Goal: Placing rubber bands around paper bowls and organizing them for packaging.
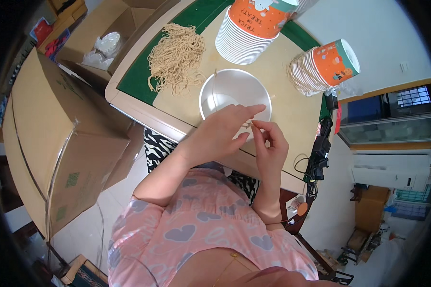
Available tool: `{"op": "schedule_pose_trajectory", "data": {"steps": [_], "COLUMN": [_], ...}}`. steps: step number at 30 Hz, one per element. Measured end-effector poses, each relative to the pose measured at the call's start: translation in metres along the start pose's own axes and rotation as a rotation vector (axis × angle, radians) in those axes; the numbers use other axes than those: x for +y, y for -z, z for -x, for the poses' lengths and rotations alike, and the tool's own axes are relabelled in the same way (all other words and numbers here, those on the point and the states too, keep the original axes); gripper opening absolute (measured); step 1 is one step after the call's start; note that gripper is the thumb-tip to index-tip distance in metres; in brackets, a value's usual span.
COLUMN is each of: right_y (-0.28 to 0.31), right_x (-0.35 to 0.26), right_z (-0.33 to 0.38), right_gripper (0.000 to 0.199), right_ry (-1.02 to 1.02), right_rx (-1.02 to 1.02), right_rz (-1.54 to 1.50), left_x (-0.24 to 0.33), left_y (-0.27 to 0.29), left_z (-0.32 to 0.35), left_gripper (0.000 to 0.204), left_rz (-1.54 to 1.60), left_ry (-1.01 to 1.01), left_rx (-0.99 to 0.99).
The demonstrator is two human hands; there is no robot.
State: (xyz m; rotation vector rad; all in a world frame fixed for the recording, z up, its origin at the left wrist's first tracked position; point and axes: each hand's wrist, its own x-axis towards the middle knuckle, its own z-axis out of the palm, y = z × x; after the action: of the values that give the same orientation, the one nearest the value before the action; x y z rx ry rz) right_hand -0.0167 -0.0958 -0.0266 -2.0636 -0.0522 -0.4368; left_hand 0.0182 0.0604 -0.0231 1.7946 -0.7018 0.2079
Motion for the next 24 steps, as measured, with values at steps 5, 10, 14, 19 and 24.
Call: {"op": "schedule_pose_trajectory", "data": {"steps": [5,10,14,19,24], "right_y": [0.001,0.006,0.007,0.009,0.002], "right_x": [0.005,0.007,0.007,0.001,0.007], "right_z": [0.005,0.005,0.005,0.000,0.001], "right_gripper": [0.010,0.010,0.010,0.017,0.013], "right_ry": [-0.033,-0.023,-0.010,0.018,0.039], "right_rx": [0.062,0.035,0.043,-0.083,-0.097], "right_rz": [-0.112,-0.089,-0.081,-0.023,-0.066], "left_x": [-0.002,0.002,0.006,0.005,0.013], "left_y": [0.000,0.001,0.004,0.006,0.009], "left_z": [-0.003,-0.005,-0.006,-0.005,-0.008], "left_gripper": [0.036,0.014,0.010,0.007,0.012], "left_rz": [-0.017,-0.081,-0.065,-0.031,0.137], "left_ry": [0.102,0.080,0.135,0.152,0.277], "left_rx": [-0.066,-0.091,-0.061,-0.045,-0.039]}}
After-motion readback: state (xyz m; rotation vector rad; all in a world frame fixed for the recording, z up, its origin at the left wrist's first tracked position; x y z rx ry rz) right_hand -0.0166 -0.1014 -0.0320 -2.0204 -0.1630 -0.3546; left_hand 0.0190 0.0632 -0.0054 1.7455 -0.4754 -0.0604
